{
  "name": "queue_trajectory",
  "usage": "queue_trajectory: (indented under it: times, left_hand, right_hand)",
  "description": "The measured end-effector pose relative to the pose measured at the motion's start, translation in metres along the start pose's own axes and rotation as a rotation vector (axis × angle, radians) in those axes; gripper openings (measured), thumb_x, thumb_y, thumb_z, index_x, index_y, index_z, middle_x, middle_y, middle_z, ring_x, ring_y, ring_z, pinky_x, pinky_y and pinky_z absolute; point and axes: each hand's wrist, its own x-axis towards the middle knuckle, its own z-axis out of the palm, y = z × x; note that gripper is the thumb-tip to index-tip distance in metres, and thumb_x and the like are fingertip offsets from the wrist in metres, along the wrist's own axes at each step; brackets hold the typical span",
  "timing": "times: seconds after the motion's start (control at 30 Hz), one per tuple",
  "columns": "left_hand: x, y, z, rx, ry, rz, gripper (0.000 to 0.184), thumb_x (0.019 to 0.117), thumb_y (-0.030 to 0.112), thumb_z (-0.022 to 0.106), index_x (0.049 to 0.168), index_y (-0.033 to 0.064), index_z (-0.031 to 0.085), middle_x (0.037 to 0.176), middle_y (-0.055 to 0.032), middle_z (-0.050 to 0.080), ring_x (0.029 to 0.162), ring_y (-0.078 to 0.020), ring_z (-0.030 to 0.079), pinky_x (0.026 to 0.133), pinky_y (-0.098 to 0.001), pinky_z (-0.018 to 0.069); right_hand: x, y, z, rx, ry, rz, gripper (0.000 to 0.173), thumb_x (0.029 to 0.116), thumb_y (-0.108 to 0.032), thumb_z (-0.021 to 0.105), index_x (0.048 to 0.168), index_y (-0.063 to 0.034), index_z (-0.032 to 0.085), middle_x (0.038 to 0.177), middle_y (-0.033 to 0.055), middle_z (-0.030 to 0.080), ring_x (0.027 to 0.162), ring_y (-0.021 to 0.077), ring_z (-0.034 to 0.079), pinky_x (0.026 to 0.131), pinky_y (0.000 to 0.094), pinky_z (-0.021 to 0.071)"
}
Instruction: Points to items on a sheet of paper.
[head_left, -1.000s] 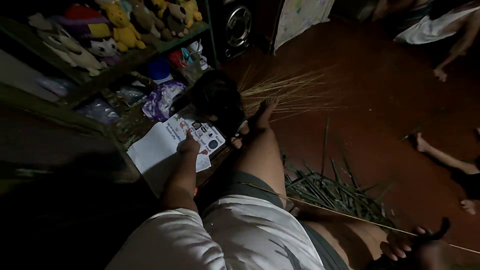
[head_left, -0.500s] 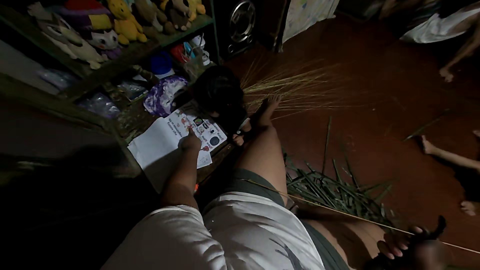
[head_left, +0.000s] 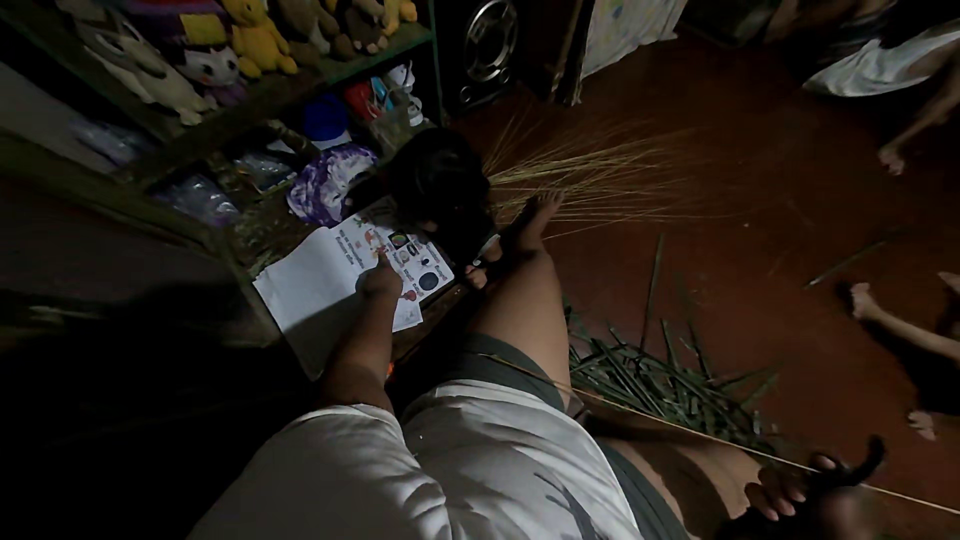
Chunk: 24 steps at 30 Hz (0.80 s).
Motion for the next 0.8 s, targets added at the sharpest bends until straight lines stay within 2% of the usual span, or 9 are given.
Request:
queue_trajectory:
  times: [0.17,0.3,0.43,0.57,0.73,0.8]
  left_hand:
    - [0.003,0.001,0.002,0.003,-0.004,-0.002,0.077,0.0993,0.022,0.053,0.166,0.017,0.013,0.124,-0.0282,0.066,0.114,-0.0455,0.066,0.092,-0.0638,0.0519]
    - [0.009,0.0,0.007,0.001,0.002,-0.01,0.077,0.0988,0.025,0.054,0.165,0.0193,0.016,0.123,-0.0272,0.067,0.113,-0.0451,0.066,0.091,-0.0639,0.0524]
    - [0.001,0.0,0.002,0.005,-0.015,-0.001,0.077,0.0994,0.024,0.053,0.166,0.0206,0.014,0.123,-0.0266,0.067,0.113,-0.0445,0.066,0.092,-0.0635,0.0522]
    - [-0.004,-0.002,0.0,0.08,-0.026,0.05,0.075,0.099,0.021,0.054,0.164,0.0144,0.017,0.122,-0.027,0.067,0.11,-0.045,0.067,0.089,-0.0632,0.0537]
    - [-0.005,-0.002,-0.016,-0.031,-0.012,0.077,0.058,0.1001,0.014,0.053,0.155,0.0066,0.038,0.137,-0.0285,0.059,0.12,-0.0477,0.062,0.094,-0.0664,0.0504]
    - [-0.003,-0.001,-0.024,-0.099,0.006,0.076,0.062,0.1008,0.015,0.051,0.16,0.0108,0.031,0.141,-0.0275,0.057,0.122,-0.0474,0.061,0.096,-0.0664,0.0494]
  right_hand:
    - [0.0,0.001,0.001,0.002,0.006,-0.005,0.032,0.0972,-0.048,0.063,0.125,-0.0328,0.067,0.08,-0.0068,0.068,0.06,0.0048,0.062,0.052,0.0207,0.0529]
    - [-0.001,0.001,-0.001,0.01,-0.003,-0.001,0.032,0.0972,-0.047,0.064,0.126,-0.0322,0.067,0.079,-0.0066,0.068,0.06,0.0054,0.063,0.052,0.0215,0.0535]
    - [0.0,0.002,-0.002,0.023,-0.016,-0.006,0.032,0.0975,-0.046,0.064,0.126,-0.0308,0.067,0.081,-0.0064,0.068,0.061,0.0052,0.063,0.053,0.0209,0.0533]
    - [0.0,0.002,-0.004,0.039,-0.017,-0.007,0.033,0.0965,-0.045,0.065,0.126,-0.0305,0.067,0.082,-0.0058,0.069,0.061,0.0053,0.063,0.053,0.0213,0.0537]
    - [0.0,0.004,-0.002,0.019,-0.004,-0.007,0.033,0.0972,-0.048,0.063,0.126,-0.0317,0.066,0.081,-0.0065,0.069,0.06,0.0049,0.063,0.052,0.0207,0.0533]
    - [0.0,0.004,0.0,0.022,0.004,0.006,0.032,0.097,-0.047,0.064,0.125,-0.0319,0.067,0.08,-0.0066,0.069,0.061,0.0049,0.063,0.052,0.0207,0.0532]
